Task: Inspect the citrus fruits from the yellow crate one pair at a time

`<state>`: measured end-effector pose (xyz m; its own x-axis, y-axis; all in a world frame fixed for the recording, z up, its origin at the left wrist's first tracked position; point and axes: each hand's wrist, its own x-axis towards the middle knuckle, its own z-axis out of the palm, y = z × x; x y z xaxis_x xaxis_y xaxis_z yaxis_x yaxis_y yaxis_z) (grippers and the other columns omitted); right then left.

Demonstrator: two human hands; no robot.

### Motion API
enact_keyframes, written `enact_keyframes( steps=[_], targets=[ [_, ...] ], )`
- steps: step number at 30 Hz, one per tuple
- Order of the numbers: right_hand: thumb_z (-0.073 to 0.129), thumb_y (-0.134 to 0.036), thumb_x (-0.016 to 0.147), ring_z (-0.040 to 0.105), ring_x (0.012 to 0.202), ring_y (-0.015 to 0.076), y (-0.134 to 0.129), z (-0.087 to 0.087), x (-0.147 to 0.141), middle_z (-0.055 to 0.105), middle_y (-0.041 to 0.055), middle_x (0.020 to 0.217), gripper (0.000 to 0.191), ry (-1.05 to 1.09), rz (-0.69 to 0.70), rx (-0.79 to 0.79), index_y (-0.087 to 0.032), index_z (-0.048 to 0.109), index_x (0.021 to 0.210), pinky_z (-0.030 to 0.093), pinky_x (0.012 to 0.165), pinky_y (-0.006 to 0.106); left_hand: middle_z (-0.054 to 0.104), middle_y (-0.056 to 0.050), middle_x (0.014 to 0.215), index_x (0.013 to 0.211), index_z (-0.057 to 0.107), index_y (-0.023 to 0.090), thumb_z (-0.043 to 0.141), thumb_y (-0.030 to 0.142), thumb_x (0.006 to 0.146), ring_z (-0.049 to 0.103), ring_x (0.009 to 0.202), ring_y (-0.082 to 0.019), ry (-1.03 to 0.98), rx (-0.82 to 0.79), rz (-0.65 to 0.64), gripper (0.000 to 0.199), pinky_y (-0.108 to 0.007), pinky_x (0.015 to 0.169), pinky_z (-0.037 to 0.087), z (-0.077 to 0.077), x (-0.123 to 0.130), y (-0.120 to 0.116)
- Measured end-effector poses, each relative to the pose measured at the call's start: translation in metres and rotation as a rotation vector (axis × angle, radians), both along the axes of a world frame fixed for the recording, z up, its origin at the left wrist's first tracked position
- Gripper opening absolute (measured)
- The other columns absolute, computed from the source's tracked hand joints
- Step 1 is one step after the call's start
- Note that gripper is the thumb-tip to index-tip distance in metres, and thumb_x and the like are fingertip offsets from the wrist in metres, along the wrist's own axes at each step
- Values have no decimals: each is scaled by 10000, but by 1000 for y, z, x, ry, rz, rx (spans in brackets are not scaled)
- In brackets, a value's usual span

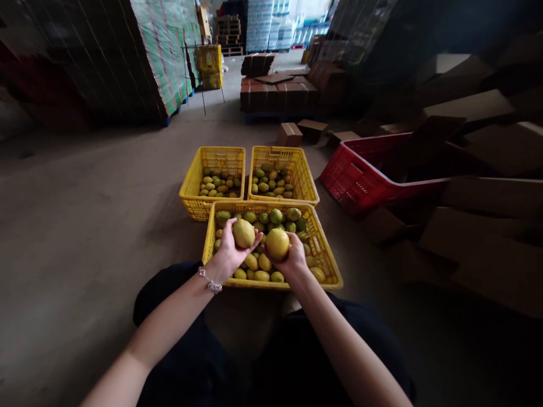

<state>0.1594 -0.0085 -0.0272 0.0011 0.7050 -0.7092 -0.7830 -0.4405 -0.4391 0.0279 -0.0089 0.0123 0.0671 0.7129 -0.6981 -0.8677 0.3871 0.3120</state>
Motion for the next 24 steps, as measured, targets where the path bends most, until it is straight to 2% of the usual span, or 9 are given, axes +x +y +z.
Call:
enact_keyframes(
  steps=[3,6,10,14,17,19,24],
  targets=[
    [491,-271,834,573,479,156,1,10,-1,581,-22,517,132,-54,-20,-61,-217,515,715,551,502,306,580,-32,652,756,556,161,591,308,805,606,619,-154,6,15,37,159,-283,565,579,-2,-2,1],
    [445,-294,860,580,469,164,0,17,-3,596,-10,516,175,-61,5,-82,-211,531,732,526,465,290,613,-57,689,810,578,148,488,305,868,611,611,-153,-33,23,16,190,-269,542,570,-3,-3,0],
    [359,-286,871,602,489,188,-1,16,-4,613,29,523,247,-51,66,-99,-192,557,758,514,473,295,651,-88,748,881,611,136,376,260,904,646,676,-182,-15,47,-33,266,-314,591,581,-4,-1,-3],
    [362,-303,864,610,498,203,-1,14,-3,639,47,554,256,-32,93,-60,-184,573,782,509,472,306,626,-63,709,822,609,139,446,306,883,644,663,-183,42,32,-14,241,-343,623,587,-6,0,-2],
    [420,-309,856,588,477,182,-1,13,-2,624,17,549,193,-61,67,-32,-199,549,764,507,469,297,598,-26,678,761,576,164,568,318,826,612,609,-160,75,21,32,167,-334,593,587,-6,0,0],
    [457,-319,847,578,480,172,-1,13,-2,603,-5,534,164,-72,34,-33,-212,533,748,506,469,290,583,-27,666,746,562,168,586,320,815,605,610,-161,58,-1,55,168,-323,571,583,-6,-1,1],
    [435,-304,846,569,482,167,0,13,-3,588,-21,522,175,-35,-8,-70,-222,513,713,511,489,299,607,-74,706,842,612,144,373,223,882,617,619,-174,-25,-43,48,255,-321,555,577,-5,0,1]
  ],
)
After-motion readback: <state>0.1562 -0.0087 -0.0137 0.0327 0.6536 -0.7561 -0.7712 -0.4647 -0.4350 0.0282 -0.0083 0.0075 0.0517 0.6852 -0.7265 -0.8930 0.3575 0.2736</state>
